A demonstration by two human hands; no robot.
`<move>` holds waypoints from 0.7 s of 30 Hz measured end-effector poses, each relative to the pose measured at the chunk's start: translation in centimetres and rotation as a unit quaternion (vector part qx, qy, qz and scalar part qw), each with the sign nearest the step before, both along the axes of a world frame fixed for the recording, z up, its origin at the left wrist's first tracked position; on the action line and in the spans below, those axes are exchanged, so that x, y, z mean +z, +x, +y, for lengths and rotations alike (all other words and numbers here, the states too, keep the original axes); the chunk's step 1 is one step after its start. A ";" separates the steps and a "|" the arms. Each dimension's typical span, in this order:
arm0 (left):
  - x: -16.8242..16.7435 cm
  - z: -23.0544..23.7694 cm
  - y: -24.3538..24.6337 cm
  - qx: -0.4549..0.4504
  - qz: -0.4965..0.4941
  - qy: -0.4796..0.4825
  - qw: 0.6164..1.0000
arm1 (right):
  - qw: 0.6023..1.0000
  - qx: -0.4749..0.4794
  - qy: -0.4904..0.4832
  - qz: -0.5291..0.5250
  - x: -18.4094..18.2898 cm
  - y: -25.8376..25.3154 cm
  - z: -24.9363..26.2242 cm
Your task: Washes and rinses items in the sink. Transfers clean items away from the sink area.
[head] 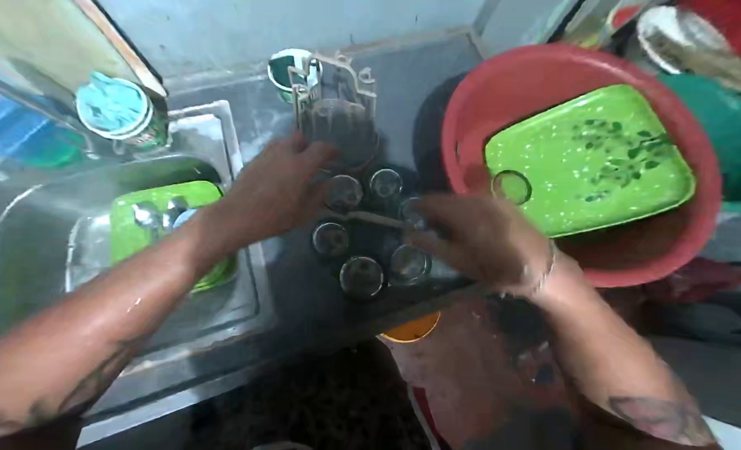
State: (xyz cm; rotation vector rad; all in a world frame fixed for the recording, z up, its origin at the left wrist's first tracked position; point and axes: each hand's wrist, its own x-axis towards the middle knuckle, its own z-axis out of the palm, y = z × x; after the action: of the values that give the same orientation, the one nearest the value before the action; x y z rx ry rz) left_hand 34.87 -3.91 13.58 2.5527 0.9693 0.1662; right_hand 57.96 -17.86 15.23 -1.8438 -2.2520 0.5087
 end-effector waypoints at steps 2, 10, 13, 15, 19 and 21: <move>0.1 1.2 2.3 0.036 0.106 -0.047 0.993 | 0.998 -0.044 0.046 -0.015 0.2 0.4 3.6; -1.5 2.1 7.9 0.001 0.272 -0.149 0.951 | 0.979 0.013 -0.141 -0.146 -5.6 -2.0 11.0; -1.8 2.4 7.8 0.024 0.246 -0.153 0.957 | 0.985 0.015 -0.110 -0.134 -5.7 -1.5 11.2; -2.1 2.6 7.5 0.037 0.220 -0.133 0.966 | 0.989 0.012 -0.097 -0.113 -4.5 -1.0 11.2; 0.5 3.0 6.8 0.065 0.181 -0.121 0.974 | 0.999 -0.013 -0.045 -0.026 -0.7 0.8 10.4; 3.4 2.8 6.7 0.061 0.164 -0.102 0.979 | 0.999 -0.046 -0.024 0.014 1.7 2.0 9.3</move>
State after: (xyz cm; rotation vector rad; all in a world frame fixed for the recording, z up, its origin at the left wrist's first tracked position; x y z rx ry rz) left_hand 41.53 -1.14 17.02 2.3736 1.1966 -0.3154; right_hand 59.95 -8.59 16.97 -1.9416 -2.1424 0.5748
